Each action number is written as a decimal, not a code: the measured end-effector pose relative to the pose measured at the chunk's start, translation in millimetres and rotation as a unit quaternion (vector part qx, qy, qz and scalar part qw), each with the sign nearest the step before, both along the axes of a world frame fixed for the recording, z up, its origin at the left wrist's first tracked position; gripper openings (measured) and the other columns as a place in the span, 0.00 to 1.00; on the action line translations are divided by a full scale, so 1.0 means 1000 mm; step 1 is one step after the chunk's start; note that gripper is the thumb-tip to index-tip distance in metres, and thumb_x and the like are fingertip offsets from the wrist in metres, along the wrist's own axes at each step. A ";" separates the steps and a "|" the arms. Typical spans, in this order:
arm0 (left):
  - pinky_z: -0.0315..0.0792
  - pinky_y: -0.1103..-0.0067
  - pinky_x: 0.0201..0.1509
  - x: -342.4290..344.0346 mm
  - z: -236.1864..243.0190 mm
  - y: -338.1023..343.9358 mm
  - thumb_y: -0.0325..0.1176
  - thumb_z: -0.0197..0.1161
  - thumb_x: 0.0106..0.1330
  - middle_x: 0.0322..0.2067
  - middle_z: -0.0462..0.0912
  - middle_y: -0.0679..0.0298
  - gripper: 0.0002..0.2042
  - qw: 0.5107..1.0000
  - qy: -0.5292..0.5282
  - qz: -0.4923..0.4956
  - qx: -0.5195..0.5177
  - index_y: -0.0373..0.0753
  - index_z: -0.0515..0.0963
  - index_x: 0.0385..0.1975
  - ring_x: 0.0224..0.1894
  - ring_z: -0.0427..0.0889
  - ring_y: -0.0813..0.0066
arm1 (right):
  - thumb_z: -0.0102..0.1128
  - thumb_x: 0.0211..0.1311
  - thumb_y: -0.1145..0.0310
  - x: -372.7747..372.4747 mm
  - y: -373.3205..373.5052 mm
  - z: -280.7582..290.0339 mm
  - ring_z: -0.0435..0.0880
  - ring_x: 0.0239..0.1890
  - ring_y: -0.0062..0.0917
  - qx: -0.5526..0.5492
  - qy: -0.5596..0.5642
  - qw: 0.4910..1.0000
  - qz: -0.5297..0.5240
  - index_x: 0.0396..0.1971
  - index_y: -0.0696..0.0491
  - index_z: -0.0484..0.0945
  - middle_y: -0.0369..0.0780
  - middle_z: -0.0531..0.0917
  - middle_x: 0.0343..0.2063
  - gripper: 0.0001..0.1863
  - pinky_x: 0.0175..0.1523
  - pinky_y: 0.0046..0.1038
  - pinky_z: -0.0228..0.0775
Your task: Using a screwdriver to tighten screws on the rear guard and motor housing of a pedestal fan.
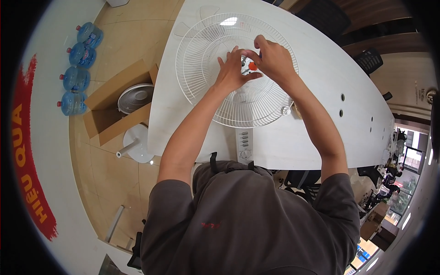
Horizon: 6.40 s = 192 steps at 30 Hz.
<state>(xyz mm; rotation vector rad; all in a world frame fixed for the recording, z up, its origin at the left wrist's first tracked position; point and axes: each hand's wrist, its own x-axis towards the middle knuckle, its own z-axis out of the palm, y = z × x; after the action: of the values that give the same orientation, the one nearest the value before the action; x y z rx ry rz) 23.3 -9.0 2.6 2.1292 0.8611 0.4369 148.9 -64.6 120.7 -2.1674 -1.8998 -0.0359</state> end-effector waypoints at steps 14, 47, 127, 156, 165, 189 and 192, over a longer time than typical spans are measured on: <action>0.67 0.66 0.55 -0.001 0.007 0.007 0.33 0.52 0.77 0.41 0.81 0.65 0.14 0.971 -0.124 -0.064 -0.192 0.42 0.70 0.59 0.45 0.80 0.68 | 0.66 0.62 0.62 0.017 -0.001 0.008 0.85 0.40 0.38 0.031 0.146 0.985 0.085 0.46 0.56 0.74 0.46 0.85 0.38 0.19 0.44 0.36 0.76; 0.72 0.77 0.47 -0.014 -0.016 0.016 0.63 0.47 0.74 0.41 0.81 0.64 0.31 0.943 -0.213 -0.076 -0.243 0.41 0.67 0.61 0.38 0.76 0.80 | 0.75 0.56 0.65 0.011 -0.003 -0.006 0.85 0.39 0.32 0.102 0.244 0.961 0.084 0.40 0.54 0.80 0.39 0.86 0.39 0.16 0.44 0.29 0.78; 0.56 0.63 0.75 -0.021 -0.013 -0.023 0.53 0.81 0.45 0.67 0.68 0.54 0.54 0.996 0.059 0.055 0.048 0.37 0.59 0.71 0.73 0.60 0.60 | 0.78 0.53 0.68 0.002 -0.035 -0.041 0.81 0.25 0.25 0.219 0.176 0.960 0.003 0.34 0.57 0.78 0.40 0.81 0.26 0.16 0.30 0.24 0.73; 0.54 0.64 0.76 -0.019 -0.016 -0.022 0.54 0.81 0.45 0.67 0.68 0.54 0.54 0.995 0.065 0.054 0.044 0.36 0.60 0.70 0.74 0.60 0.59 | 0.63 0.61 0.44 0.035 -0.021 -0.006 0.82 0.19 0.26 -0.029 -0.153 0.982 0.111 0.42 0.48 0.77 0.37 0.81 0.24 0.23 0.19 0.24 0.70; 0.54 0.65 0.77 -0.018 -0.020 -0.022 0.55 0.80 0.46 0.68 0.68 0.57 0.53 0.995 0.068 0.060 0.047 0.37 0.59 0.70 0.74 0.60 0.61 | 0.73 0.57 0.67 0.035 -0.027 0.017 0.87 0.32 0.33 -0.085 -0.050 0.978 0.182 0.42 0.54 0.75 0.42 0.76 0.42 0.17 0.33 0.29 0.79; 0.55 0.66 0.76 -0.014 -0.013 -0.023 0.52 0.80 0.48 0.67 0.69 0.54 0.51 0.996 0.043 0.065 0.036 0.36 0.59 0.69 0.74 0.60 0.60 | 0.66 0.65 0.50 0.029 -0.013 0.013 0.88 0.31 0.33 -0.058 -0.065 0.993 0.076 0.45 0.58 0.72 0.51 0.82 0.40 0.25 0.32 0.29 0.80; 0.54 0.66 0.77 -0.014 -0.014 -0.022 0.52 0.80 0.48 0.67 0.69 0.54 0.51 0.996 0.044 0.067 0.035 0.36 0.59 0.69 0.74 0.60 0.60 | 0.61 0.67 0.45 0.036 -0.011 0.011 0.89 0.27 0.34 -0.028 -0.047 0.980 0.191 0.45 0.59 0.73 0.53 0.83 0.40 0.28 0.27 0.30 0.79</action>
<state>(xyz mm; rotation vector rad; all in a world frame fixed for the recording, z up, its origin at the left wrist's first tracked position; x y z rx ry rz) 9.1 -31.3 -11.8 2.1775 1.0571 0.4495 185.3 -75.6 131.8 -1.8242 -2.3646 -0.0121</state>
